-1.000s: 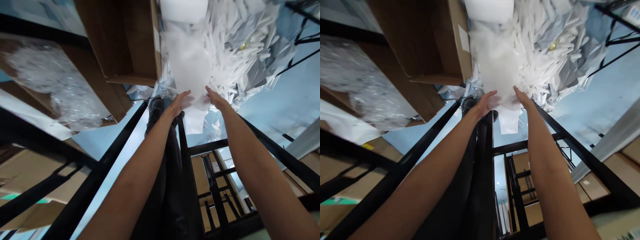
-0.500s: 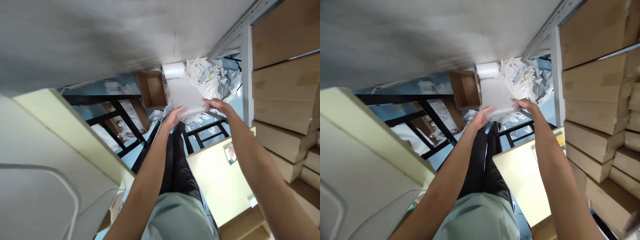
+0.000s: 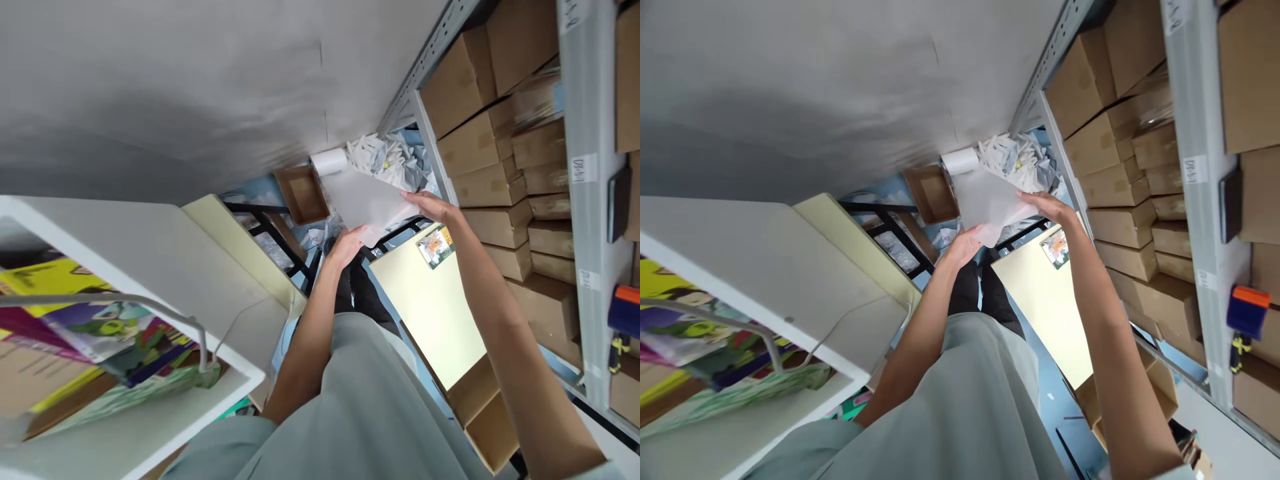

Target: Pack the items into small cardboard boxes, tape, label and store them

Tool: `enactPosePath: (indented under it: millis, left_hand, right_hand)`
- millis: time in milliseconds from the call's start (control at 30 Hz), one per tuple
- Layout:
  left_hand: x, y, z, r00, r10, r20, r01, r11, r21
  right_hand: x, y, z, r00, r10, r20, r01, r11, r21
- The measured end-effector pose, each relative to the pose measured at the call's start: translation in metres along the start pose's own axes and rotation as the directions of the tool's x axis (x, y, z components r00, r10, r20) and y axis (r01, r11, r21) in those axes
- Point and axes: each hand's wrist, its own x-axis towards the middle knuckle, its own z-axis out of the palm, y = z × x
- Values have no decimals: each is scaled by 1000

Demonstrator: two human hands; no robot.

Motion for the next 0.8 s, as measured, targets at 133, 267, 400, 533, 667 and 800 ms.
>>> enactPosePath:
  millis: [133, 267, 400, 533, 667, 800]
  left_hand:
    - [-37, -2, 21, 995, -39, 89, 33, 997, 68]
    - [-68, -6, 36, 989, -68, 127, 49, 988, 148]
    - [-97, -18, 56, 997, -32, 73, 19, 985, 174]
    - [-126, -48, 82, 993, -45, 111, 17, 972, 236]
    - [-151, -100, 101, 976, -92, 195, 21, 940, 340]
    - [-163, -165, 103, 965, -171, 200, 63, 886, 459]
  right_hand:
    - [-62, -6, -18, 999, 38, 36, -40, 996, 77]
    - [-120, -1, -38, 998, -10, 66, 1, 992, 129]
    - [-170, 17, -52, 991, -114, 67, 99, 974, 203]
    - [-214, 51, -56, 981, -172, 90, 138, 944, 300]
    - [-261, 108, -55, 962, -257, 90, 212, 914, 345]
    - [-303, 191, -46, 967, -254, 31, 220, 885, 410]
